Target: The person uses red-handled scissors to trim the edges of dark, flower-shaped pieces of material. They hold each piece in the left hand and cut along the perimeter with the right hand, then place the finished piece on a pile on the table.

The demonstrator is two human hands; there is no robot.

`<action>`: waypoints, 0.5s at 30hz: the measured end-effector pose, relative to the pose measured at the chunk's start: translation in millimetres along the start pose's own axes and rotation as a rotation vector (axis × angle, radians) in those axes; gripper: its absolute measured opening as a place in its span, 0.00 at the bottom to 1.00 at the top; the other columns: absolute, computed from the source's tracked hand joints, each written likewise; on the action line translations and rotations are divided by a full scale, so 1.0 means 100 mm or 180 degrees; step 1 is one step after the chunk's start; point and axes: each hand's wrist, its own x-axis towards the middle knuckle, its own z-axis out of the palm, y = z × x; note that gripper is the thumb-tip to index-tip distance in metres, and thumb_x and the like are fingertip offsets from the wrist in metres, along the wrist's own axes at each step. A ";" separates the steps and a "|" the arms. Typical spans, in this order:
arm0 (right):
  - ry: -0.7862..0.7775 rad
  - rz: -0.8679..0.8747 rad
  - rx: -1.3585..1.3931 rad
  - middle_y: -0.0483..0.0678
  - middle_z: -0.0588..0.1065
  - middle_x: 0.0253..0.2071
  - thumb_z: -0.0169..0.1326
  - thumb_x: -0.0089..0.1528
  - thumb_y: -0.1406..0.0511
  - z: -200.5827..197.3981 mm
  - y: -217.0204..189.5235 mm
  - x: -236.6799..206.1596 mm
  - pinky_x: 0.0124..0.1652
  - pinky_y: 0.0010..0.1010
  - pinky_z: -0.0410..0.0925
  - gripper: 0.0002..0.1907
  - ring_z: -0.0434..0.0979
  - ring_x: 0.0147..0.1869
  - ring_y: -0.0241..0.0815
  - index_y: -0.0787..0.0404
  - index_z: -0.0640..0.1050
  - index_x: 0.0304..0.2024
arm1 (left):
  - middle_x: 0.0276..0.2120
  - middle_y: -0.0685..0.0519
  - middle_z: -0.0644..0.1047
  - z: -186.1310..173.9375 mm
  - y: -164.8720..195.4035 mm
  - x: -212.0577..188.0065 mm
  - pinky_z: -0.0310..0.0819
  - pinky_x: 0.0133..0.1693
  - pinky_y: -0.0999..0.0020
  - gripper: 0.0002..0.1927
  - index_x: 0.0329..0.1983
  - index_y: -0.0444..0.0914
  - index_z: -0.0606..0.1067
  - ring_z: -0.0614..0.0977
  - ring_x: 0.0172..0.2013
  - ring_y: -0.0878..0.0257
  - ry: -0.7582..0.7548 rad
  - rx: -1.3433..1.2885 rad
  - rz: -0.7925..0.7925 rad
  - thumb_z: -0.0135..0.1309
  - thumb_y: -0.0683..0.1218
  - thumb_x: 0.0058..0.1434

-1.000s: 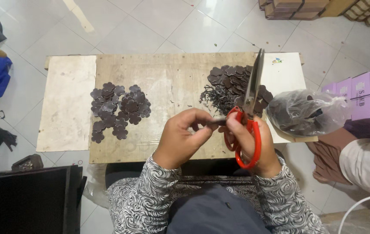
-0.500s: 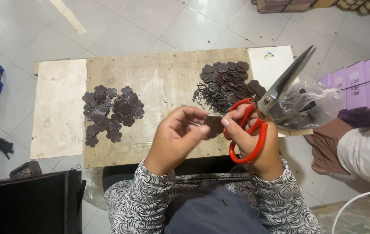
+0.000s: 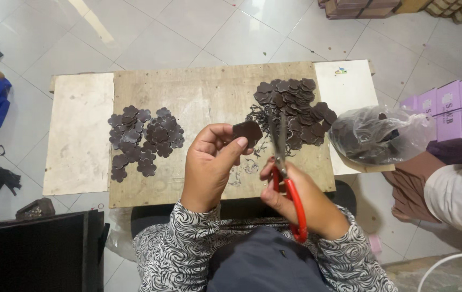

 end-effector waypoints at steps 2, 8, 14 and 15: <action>-0.0169 0.0050 -0.0014 0.43 0.70 0.37 0.58 0.62 0.51 0.04 0.03 0.00 0.41 0.24 0.70 0.26 0.72 0.40 0.32 0.62 0.70 0.52 | 0.36 0.52 0.81 -0.01 -0.02 0.00 0.71 0.34 0.78 0.08 0.46 0.34 0.74 0.81 0.35 0.71 0.0018 0.0002 -0.0005 0.58 0.39 0.65; -0.0399 -0.0319 0.0125 0.45 0.68 0.39 0.50 0.65 0.43 0.09 0.07 -0.01 0.41 0.25 0.66 0.32 0.67 0.39 0.34 0.63 0.71 0.53 | 0.34 0.56 0.79 -0.01 -0.11 0.01 0.71 0.34 0.79 0.07 0.43 0.34 0.74 0.76 0.32 0.74 0.0056 -0.0128 -0.0011 0.60 0.38 0.64; -0.0234 -0.0466 0.0119 0.44 0.69 0.39 0.45 0.66 0.38 0.15 0.05 0.04 0.43 0.24 0.68 0.36 0.70 0.42 0.33 0.64 0.71 0.52 | 0.32 0.56 0.78 0.03 -0.13 -0.03 0.70 0.32 0.79 0.07 0.41 0.35 0.73 0.75 0.30 0.74 0.0105 -0.0047 0.0037 0.60 0.39 0.64; -0.0221 -0.0387 0.0241 0.44 0.69 0.39 0.45 0.65 0.38 0.16 0.05 0.04 0.42 0.25 0.68 0.37 0.70 0.41 0.33 0.65 0.71 0.51 | 0.32 0.56 0.78 0.04 -0.13 -0.04 0.71 0.32 0.79 0.07 0.41 0.35 0.73 0.76 0.30 0.74 0.0116 -0.0068 0.0066 0.60 0.39 0.64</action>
